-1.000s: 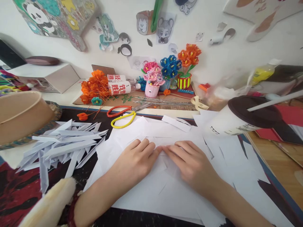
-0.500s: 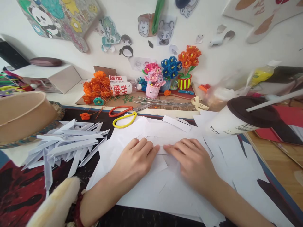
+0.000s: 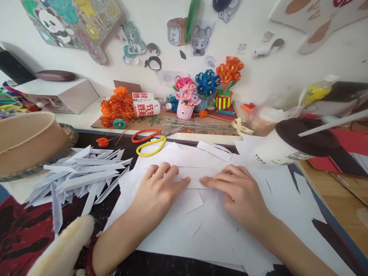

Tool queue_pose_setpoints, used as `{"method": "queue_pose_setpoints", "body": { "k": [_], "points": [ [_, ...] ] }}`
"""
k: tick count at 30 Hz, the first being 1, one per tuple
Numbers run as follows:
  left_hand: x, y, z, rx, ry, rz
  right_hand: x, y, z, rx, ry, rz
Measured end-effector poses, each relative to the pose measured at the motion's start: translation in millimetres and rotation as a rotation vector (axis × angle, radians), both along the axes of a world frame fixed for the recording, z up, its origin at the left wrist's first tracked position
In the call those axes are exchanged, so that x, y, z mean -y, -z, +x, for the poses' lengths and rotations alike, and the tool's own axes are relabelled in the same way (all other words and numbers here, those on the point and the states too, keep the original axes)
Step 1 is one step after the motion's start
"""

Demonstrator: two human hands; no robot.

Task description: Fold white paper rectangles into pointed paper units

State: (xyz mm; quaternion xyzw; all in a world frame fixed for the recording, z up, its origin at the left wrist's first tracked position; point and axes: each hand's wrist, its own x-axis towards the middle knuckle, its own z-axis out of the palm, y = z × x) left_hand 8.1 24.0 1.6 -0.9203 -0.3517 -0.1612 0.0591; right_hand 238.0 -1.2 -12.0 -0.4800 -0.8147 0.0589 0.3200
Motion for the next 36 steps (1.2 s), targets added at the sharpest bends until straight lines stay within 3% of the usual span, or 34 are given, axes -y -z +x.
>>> {"method": "queue_pose_setpoints", "body": {
  "k": [15,19,21,27,32,36],
  "points": [
    [3,0.8,6,0.123,-0.153,-0.044,-1,-3.6,2,-0.037,0.033,-0.132],
    [2,-10.1,10,0.242,-0.113,-0.027,-1,-9.6,1,-0.057,0.111,-0.237],
    [-1,-18.1,14,0.283,-0.103,-0.101,-2,-12.9,0,-0.062,0.133,-0.273],
    [-21,-26.7,30,0.028,-0.113,-0.440,-9,-18.2,-5,-0.150,0.114,-0.398],
    [-33,-22.6,32,-0.003,-0.083,-0.479,-20,-18.8,-11,0.029,0.064,-0.374],
    [-33,-29.1,31,-0.039,-0.010,-0.465,-24,-23.5,-12,0.108,0.005,-0.354]
  ]
}}
